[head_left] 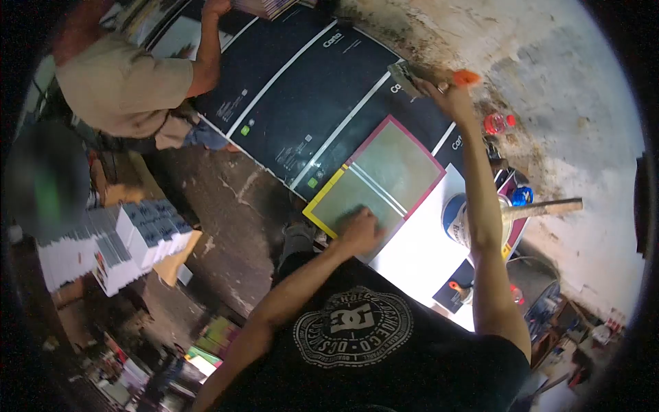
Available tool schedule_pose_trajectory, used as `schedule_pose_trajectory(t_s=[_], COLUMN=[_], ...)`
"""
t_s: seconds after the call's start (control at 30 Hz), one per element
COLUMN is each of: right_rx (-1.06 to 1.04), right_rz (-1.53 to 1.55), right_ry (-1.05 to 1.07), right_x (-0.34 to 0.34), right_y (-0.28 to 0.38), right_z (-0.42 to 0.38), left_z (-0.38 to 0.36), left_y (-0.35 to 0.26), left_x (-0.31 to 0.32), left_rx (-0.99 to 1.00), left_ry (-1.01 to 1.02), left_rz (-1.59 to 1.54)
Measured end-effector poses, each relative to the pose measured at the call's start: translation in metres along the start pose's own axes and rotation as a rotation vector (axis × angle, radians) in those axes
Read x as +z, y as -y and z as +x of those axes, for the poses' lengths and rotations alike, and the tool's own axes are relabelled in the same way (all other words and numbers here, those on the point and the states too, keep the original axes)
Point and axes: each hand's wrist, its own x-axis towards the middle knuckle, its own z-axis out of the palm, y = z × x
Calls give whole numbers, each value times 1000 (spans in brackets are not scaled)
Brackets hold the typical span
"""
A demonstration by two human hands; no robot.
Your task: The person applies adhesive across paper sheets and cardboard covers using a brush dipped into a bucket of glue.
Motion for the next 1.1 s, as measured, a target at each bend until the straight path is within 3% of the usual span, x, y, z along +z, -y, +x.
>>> schedule_pose_trajectory(t_s=[0.07, 0.1, 0.13, 0.17, 0.2, 0.23, 0.27, 0.33, 0.4, 0.47, 0.53, 0.6, 0.7, 0.8, 0.87, 0.97, 1.0, 1.03, 1.07, 1.1], right_rx=[-10, -8, -15, 2, 123, -57, -40, 7, 174, 408, 557, 511, 437, 405, 614, 658, 592, 618, 534, 608], right_rz=[78, 93, 162, 227, 52, 292, 401, 124, -65, -155, -272, -192, 48, -329, -260, -136, -64, -161, -117, 2], right_ry=[-216, -302, -290, -266, 21, -66, 77, 407, 304, -32, -290, -158, -79, -301, -307, -316, -359, -183, -206, -61], right_x=[-5, -10, -25, -25, -31, -10, -13, 16, 53, 90, 163, 202, 176, 175, 144, 212, 230, 239, 242, 221], right_y=[-6, 6, 41, 54, 80, 81, 107, 121, 125, 139, 144, 188, 251, 207, 185, 143, 167, 200, 232, 264], right_z=[-57, -92, -119, -152, -173, -202, -208, -228, -235, -224, -214, -205, -192, -203, -181, -198, -207, -211, -218, -216], left_z=[34, 55, 79, 111, 142, 165, 183, 225, 242, 244, 244, 240, 230, 241, 247, 228, 232, 237, 240, 241], left_y=[8, -1, -11, -13, -19, -35, -50, -48, -57, -69, -66, -60, -72, -73, -70, -76, -75, -75, -73, -70], left_x=[-52, -86, -117, -138, -154, -169, -176, -159, -156, -160, -150, -148, -162, -159, -155, -161, -156, -152, -150, -150], left_rx=[138, 127, 115, 269, 424, 446, 464, 356, 299, 273, 318, 343, 344, 255, 268, 273, 252, 234, 250, 267], left_ry=[-291, -304, -313, -304, -295, -104, 93, 298, 452, 558, 517, 484, 551, 573, 601, 566, 591, 612, 603, 599], left_rz=[49, 12, -30, 49, 121, 161, 200, 401, 546, 614, 691, 700, 667, 637, 584, 650, 698, 747, 728, 709])
